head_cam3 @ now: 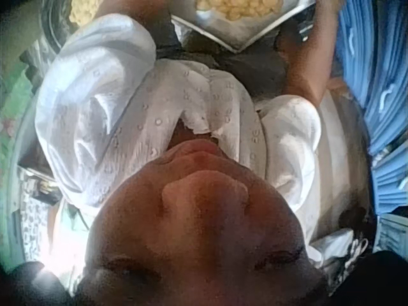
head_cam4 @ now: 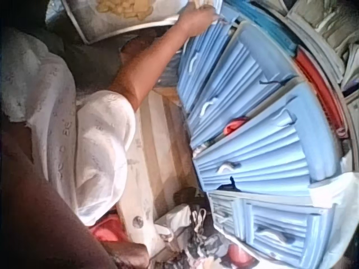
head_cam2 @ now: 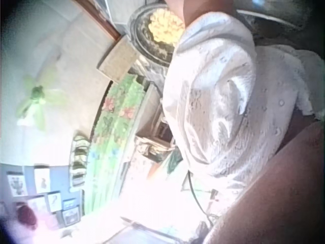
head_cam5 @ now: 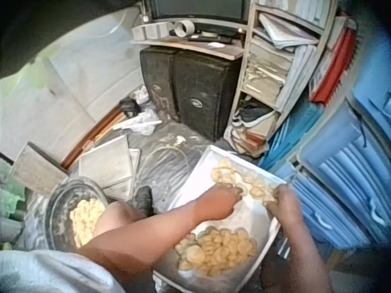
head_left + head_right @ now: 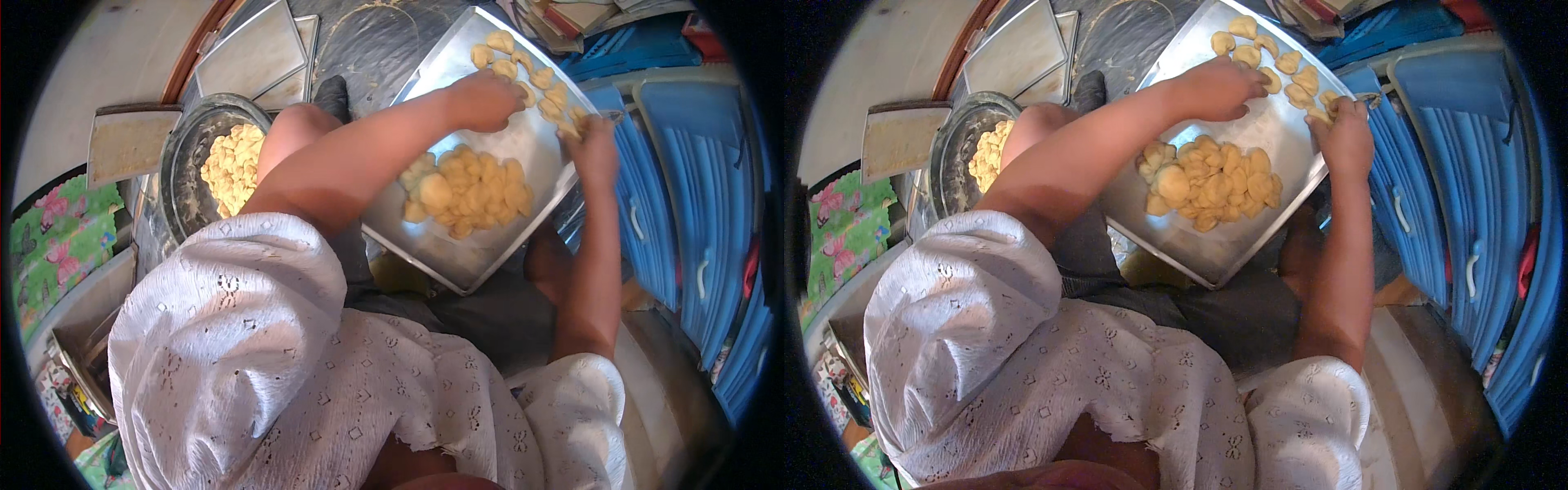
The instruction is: Shaping portions of dough and placing them onto a baking tray.
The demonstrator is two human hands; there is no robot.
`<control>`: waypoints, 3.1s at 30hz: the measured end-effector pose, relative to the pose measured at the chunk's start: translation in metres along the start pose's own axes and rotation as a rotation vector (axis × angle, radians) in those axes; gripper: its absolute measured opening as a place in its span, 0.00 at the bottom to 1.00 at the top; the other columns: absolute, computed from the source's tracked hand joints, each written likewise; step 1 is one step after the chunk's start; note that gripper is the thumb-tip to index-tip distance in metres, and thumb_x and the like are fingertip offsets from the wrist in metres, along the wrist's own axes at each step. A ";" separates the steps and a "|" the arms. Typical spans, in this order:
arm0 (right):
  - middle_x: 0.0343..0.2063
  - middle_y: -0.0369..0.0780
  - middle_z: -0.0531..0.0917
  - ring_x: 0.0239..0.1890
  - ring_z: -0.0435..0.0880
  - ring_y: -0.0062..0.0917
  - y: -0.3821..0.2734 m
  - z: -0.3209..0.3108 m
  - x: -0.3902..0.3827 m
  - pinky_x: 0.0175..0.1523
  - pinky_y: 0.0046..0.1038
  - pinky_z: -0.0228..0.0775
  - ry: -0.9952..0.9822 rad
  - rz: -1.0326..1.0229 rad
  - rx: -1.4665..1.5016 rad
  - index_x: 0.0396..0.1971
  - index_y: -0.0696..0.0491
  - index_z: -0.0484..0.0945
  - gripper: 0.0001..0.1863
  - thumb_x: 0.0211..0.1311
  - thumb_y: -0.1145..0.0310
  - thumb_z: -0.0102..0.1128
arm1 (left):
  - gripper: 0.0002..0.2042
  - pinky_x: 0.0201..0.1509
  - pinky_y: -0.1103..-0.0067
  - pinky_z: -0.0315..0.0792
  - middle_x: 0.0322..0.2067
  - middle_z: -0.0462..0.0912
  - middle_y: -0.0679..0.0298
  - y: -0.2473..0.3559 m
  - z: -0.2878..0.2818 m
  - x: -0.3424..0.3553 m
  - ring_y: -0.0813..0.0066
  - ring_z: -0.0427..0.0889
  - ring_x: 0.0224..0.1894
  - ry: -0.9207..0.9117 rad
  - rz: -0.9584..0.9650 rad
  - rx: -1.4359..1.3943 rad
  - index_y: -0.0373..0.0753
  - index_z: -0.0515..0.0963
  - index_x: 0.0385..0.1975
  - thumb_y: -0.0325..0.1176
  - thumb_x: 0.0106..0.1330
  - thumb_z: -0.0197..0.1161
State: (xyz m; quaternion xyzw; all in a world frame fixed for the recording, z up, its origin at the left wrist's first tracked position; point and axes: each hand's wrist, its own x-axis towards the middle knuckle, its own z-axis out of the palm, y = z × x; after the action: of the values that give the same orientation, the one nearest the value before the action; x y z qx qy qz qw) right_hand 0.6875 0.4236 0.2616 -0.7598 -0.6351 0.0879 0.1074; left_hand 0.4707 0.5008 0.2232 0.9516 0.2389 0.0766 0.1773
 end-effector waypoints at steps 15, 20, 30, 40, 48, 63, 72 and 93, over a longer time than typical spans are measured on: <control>0.31 0.44 0.82 0.32 0.81 0.37 -0.097 0.053 -0.018 0.40 0.32 0.72 -0.681 -0.252 0.444 0.32 0.55 0.79 0.12 0.47 0.66 0.62 | 0.17 0.40 0.68 0.70 0.34 0.80 0.53 -0.018 -0.029 -0.082 0.58 0.78 0.39 -0.870 -0.229 -0.293 0.37 0.77 0.36 0.36 0.44 0.63; 0.29 0.45 0.80 0.32 0.80 0.38 -0.090 0.056 0.012 0.38 0.32 0.71 -0.224 0.069 1.044 0.33 0.54 0.80 0.09 0.49 0.75 0.58 | 0.12 0.40 0.66 0.71 0.31 0.81 0.52 -0.037 -0.056 -0.071 0.54 0.79 0.37 -0.454 -0.377 -0.254 0.38 0.79 0.34 0.31 0.49 0.57; 0.39 0.47 0.77 0.42 0.77 0.40 -0.115 0.049 0.008 0.47 0.34 0.70 -0.024 -0.557 0.585 0.48 0.52 0.74 0.22 0.49 0.74 0.59 | 0.12 0.37 0.76 0.74 0.30 0.79 0.59 -0.059 -0.045 -0.068 0.68 0.79 0.33 -0.135 -0.510 -0.750 0.35 0.78 0.35 0.30 0.52 0.56; 0.32 0.44 0.78 0.34 0.77 0.39 -0.119 0.059 -0.003 0.40 0.38 0.69 -0.123 -0.601 0.198 0.40 0.52 0.77 0.15 0.49 0.74 0.59 | 0.12 0.37 0.74 0.77 0.34 0.76 0.62 -0.054 -0.061 -0.064 0.72 0.78 0.35 0.108 -0.787 -1.262 0.37 0.75 0.38 0.36 0.58 0.54; 0.33 0.39 0.78 0.39 0.74 0.37 -0.129 0.070 0.017 0.45 0.37 0.65 0.015 -0.437 0.312 0.35 0.51 0.78 0.11 0.48 0.73 0.59 | 0.12 0.30 0.76 0.73 0.30 0.75 0.63 -0.055 -0.064 -0.060 0.74 0.75 0.31 0.174 -0.793 -1.413 0.38 0.76 0.35 0.36 0.52 0.58; 0.34 0.41 0.78 0.40 0.75 0.38 -0.097 0.051 0.015 0.45 0.38 0.66 -0.033 -0.419 -0.012 0.32 0.53 0.76 0.10 0.46 0.74 0.60 | 0.17 0.42 0.70 0.72 0.34 0.81 0.53 -0.049 -0.026 -0.057 0.60 0.79 0.38 -0.082 -0.524 -0.669 0.42 0.78 0.42 0.33 0.50 0.59; 0.42 0.40 0.79 0.40 0.76 0.29 -0.127 0.036 0.007 0.46 0.27 0.68 -0.143 -0.262 0.714 0.44 0.54 0.75 0.20 0.46 0.77 0.62 | 0.31 0.43 0.77 0.71 0.33 0.78 0.58 -0.040 -0.046 -0.047 0.66 0.77 0.37 -0.006 -0.697 -1.020 0.35 0.63 0.57 0.29 0.48 0.59; 0.31 0.43 0.79 0.30 0.78 0.30 -0.057 0.029 0.003 0.35 0.26 0.70 -0.227 -0.119 0.121 0.41 0.55 0.75 0.18 0.47 0.71 0.66 | 0.16 0.32 0.80 0.73 0.30 0.78 0.61 -0.038 -0.053 -0.043 0.75 0.78 0.32 -0.158 -0.596 -0.954 0.34 0.75 0.38 0.25 0.46 0.63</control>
State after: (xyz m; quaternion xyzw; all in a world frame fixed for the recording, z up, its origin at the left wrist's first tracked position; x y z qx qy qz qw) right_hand 0.6265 0.4380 0.2498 -0.6980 -0.6808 0.2047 0.0857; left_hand 0.4044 0.5278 0.2557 0.6605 0.4220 0.0514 0.6189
